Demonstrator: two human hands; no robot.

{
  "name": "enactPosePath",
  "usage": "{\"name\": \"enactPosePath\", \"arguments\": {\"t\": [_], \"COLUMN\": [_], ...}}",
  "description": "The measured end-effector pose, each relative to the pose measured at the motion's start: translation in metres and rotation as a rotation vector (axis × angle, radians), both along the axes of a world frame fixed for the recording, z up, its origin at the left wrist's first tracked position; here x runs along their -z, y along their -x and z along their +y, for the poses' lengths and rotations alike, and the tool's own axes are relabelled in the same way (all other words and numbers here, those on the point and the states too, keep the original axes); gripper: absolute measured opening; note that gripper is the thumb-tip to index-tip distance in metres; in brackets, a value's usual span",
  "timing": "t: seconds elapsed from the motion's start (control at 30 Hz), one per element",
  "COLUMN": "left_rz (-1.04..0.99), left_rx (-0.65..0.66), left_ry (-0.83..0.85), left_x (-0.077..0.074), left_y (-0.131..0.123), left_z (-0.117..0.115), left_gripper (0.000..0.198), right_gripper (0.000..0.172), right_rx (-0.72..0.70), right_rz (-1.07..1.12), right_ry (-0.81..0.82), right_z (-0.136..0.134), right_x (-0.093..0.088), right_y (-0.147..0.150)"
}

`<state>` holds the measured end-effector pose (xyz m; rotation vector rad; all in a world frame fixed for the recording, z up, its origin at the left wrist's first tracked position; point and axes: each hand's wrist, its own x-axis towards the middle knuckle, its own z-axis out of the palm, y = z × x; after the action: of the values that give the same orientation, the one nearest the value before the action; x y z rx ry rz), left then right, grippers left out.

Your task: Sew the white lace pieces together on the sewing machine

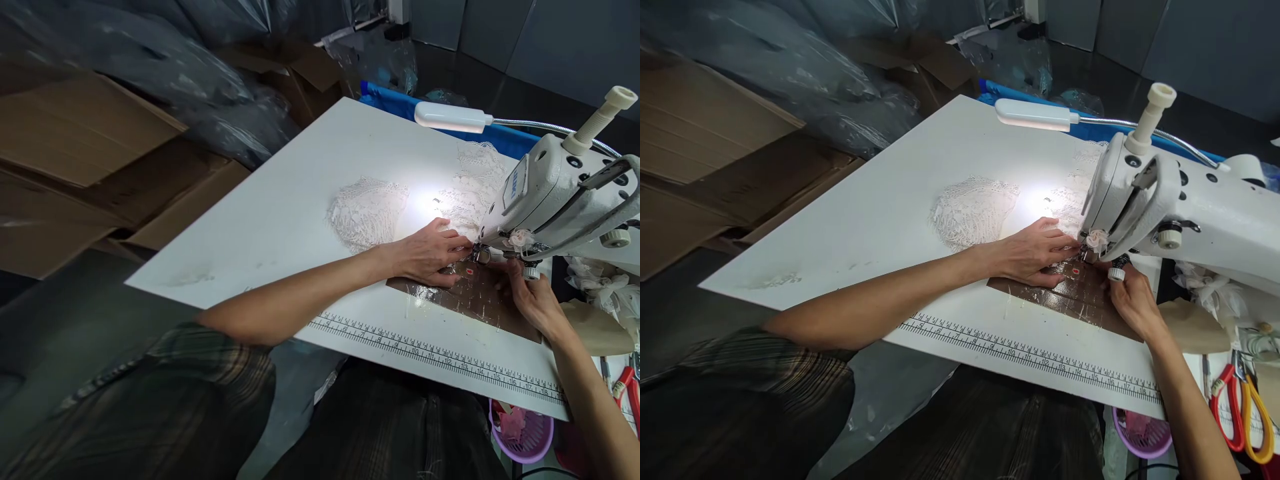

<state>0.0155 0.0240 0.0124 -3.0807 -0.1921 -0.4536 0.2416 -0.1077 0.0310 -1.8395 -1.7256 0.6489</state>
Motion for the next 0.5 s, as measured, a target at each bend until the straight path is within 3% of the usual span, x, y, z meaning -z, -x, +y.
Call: {"name": "enactPosePath", "arguments": {"t": [0.27,0.5], "left_rz": [0.039,0.069], "left_rx": [-0.037,-0.111], "left_ry": [0.021,0.100], "left_x": [0.001,0.001], "left_y": [-0.001,0.000], "left_z": [-0.001,-0.002], "left_gripper": [0.048,0.053], "right_gripper": [0.050,0.042], "right_rx": [0.158,0.251], "right_rz": [0.001,0.039], "right_ry": [-0.182,-0.250], "right_z": [-0.008,-0.016], "right_x": [0.008,0.031], "right_y": [0.004,0.001]}}
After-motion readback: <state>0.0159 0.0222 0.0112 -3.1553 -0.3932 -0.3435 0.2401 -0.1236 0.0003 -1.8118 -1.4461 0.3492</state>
